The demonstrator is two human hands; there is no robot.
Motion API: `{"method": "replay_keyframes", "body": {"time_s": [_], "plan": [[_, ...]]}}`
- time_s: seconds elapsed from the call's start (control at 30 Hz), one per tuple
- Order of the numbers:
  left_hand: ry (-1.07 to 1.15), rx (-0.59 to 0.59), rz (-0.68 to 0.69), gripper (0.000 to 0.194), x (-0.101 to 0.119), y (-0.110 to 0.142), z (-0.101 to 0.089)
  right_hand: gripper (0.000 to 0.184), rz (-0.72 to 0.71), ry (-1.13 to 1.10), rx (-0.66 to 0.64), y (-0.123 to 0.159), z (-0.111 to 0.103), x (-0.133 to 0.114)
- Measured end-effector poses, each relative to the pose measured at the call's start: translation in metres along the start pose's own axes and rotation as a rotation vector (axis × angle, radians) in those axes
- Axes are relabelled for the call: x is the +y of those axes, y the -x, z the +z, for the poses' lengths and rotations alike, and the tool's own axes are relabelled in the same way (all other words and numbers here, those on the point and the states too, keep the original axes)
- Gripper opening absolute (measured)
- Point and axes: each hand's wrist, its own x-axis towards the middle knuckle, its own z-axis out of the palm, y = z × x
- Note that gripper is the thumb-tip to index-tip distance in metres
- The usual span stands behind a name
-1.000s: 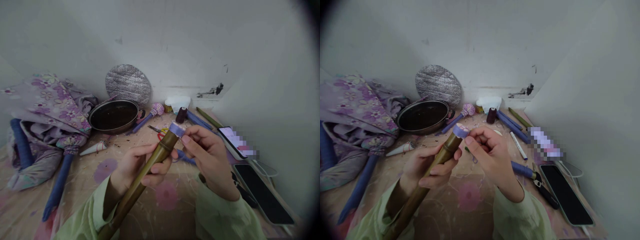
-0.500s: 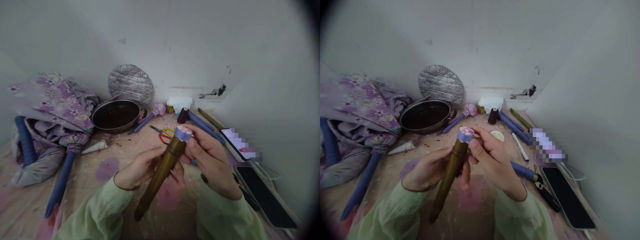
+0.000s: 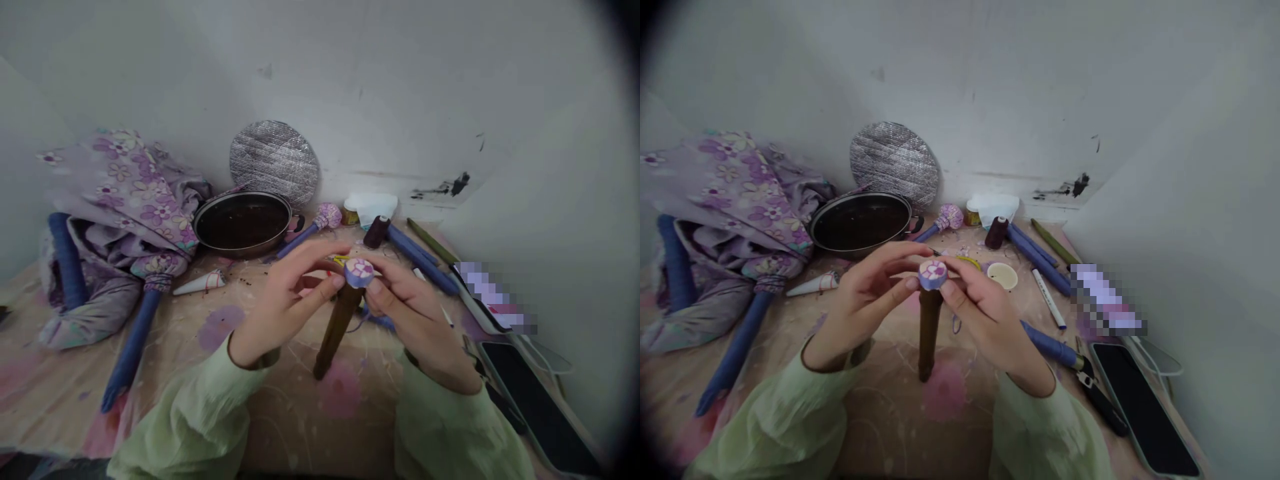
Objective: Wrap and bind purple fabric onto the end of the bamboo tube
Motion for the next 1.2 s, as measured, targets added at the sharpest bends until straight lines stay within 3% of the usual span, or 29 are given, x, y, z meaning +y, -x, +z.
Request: {"method": "replay_keyframes", "body": {"time_s": [0.13, 0.3, 0.63, 0.8, 1.07, 1.2], "plan": [[-0.304, -0.006, 0.313, 0.023, -0.004, -0.005, -0.007, 0.034, 0.042, -0.026, -0.018, -0.002, 0.002, 0.005], [-0.387, 0.006, 0.41, 0.02, -0.01, -0.005, -0.008, 0.034, 0.088, -0.097, -0.051, -0.001, 0.004, 0.005], [-0.397, 0.007, 0.314, 0.021, -0.012, -0.004, -0.006, 0.025, 0.142, -0.238, -0.075, -0.005, 0.007, 0.008], [-0.351, -0.022, 0.268, 0.021, -0.009, -0.006, -0.009, 0.029, 0.142, -0.157, -0.072, -0.005, 0.009, 0.004], [-0.178, -0.005, 0.069, 0.014, -0.01, -0.005, -0.005, 0.034, 0.158, -0.071, -0.052, -0.006, 0.012, 0.004], [-0.123, 0.028, 0.062, 0.019, -0.013, -0.005, 0.003, 0.033, 0.133, -0.076, 0.023, -0.006, 0.009, 0.005]]}}
